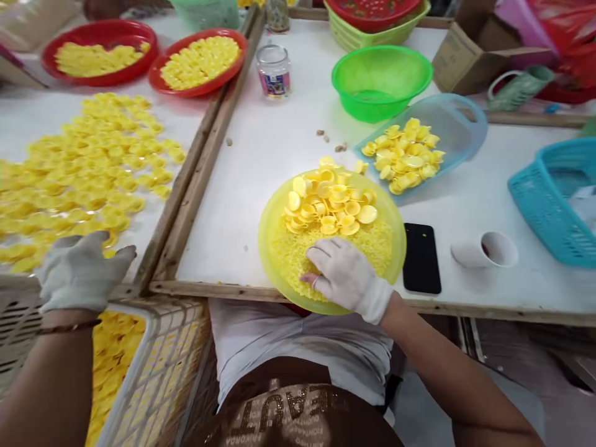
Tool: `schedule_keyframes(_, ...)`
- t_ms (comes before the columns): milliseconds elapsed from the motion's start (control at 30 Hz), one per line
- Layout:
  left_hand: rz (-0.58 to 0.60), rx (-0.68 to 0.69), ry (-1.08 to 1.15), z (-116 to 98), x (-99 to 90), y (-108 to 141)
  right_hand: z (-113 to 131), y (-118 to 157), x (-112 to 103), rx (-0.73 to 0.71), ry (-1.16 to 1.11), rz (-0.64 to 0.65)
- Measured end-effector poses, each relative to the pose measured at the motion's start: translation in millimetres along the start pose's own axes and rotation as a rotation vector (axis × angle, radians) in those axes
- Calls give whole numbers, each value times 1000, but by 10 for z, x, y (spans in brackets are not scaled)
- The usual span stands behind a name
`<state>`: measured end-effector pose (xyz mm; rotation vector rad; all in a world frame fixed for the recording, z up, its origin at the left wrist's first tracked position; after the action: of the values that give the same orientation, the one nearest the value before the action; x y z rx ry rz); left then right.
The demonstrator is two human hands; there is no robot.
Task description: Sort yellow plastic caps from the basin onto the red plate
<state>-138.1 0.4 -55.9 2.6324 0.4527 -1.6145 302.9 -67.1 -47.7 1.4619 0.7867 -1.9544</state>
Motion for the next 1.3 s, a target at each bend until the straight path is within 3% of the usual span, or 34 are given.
schedule_keyframes(67, -189, 39, -75, -478, 34, 77, 38, -59, 40, -3, 5, 69)
schedule_keyframes(100, -226, 117, -46, -787, 81, 135, 49, -77, 60, 3, -11, 82)
schedule_keyframes(267, 122, 509, 145, -2286, 637, 338, 46, -81, 132, 63, -120, 72)
schedule_keyframes(333, 164, 521, 101, -2661, 869, 319, 13, -69, 112, 95, -207, 23)
schedule_keyframes(400, 163, 464, 37, -2880, 1057, 263, -43, -55, 58, 134, -386, -92)
schedule_keyframes(500, 179, 432, -22, -2989, 1175, 224, -201, -8, -14, 267, -830, -353)
schedule_keyframes(633, 201, 365, 53, -2834, 1001, 287, -452, 71, 25, 558, -1549, -711)
schedule_keyframes(733, 418, 202, 352, -2696, 925, 455, -528, 56, 29, 700, -1841, -820)
schedule_keyframes(833, 746, 38, 536, -2693, 1054, 727, -509, -28, -75, 677, -1865, -883)
schedule_keyframes(933, 896, -38, 587, -2753, 1201, 918, -432, -151, -210, 568, -1760, -967)
schedule_keyframes(1133, 962, -1, 635, -2811, 1298, 977, -340, -280, -295, 404, -1502, -1101)
schedule_keyframes(1300, 984, -78, 702, -2795, 1279, 973, -387, -235, -282, 386, -1468, -1123)
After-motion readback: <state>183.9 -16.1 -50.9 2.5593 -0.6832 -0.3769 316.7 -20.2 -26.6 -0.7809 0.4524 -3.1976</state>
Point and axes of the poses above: each hand's wrist, its own y-axis away from the middle knuckle, its own x-axis out of the palm, z = x × y, the point moved 5 cm from there along -y, towards the middle knuckle, and after that the axes turned 12 degrees about -x, right-handed, at the moved point
